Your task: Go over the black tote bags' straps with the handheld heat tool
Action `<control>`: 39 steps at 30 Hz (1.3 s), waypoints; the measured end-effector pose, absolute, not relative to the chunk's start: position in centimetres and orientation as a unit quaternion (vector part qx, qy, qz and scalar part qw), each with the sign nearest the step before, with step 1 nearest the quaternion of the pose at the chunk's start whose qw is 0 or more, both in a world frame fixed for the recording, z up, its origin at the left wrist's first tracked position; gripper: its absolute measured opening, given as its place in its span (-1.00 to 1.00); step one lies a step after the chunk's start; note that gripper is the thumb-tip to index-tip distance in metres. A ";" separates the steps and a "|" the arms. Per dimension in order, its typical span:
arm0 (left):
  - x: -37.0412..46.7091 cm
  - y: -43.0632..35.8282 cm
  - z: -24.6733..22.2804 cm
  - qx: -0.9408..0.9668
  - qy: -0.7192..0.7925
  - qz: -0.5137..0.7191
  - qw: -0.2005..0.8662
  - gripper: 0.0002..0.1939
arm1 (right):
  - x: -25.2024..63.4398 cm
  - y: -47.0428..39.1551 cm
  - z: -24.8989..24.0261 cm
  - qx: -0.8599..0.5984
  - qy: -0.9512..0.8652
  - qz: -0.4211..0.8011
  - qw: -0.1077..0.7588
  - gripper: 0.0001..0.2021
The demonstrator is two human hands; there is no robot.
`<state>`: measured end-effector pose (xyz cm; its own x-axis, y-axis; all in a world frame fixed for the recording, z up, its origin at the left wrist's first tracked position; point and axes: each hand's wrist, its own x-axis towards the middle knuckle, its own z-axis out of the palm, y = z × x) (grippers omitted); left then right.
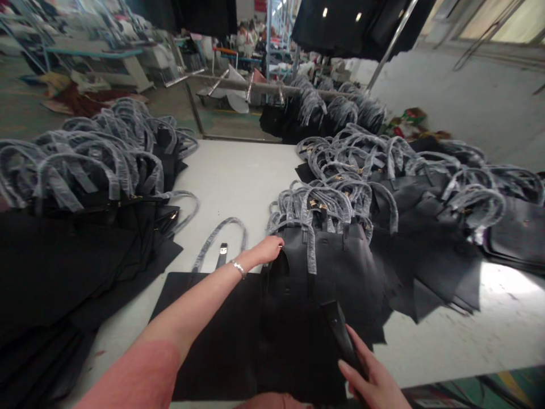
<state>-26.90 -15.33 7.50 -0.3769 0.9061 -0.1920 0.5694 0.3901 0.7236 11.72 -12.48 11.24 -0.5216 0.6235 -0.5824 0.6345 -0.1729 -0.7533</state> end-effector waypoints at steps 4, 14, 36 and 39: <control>-26.4 -18.3 7.5 0.425 0.761 0.319 0.372 -0.81 | 10.4 -12.4 12.3 0.454 0.701 -0.545 0.067 -0.10; -17.0 -24.8 5.5 0.218 0.633 0.504 0.546 -0.72 | 6.0 -13.1 13.1 0.437 0.674 -0.592 0.065 -0.18; -9.5 -24.6 5.5 -0.178 0.437 0.677 0.564 -0.73 | 3.9 -12.0 14.6 0.440 0.615 -0.653 0.050 -0.13; -8.6 -24.7 5.1 -0.117 0.482 0.723 0.481 -0.64 | 4.7 -12.1 14.9 0.426 0.622 -0.652 0.078 -0.16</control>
<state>-8.61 -24.73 5.12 -0.5099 0.5832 -0.6324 -0.8083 -0.0732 0.5842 4.72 -12.09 14.90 -0.6248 0.4285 -0.6528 0.6323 -0.2128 -0.7449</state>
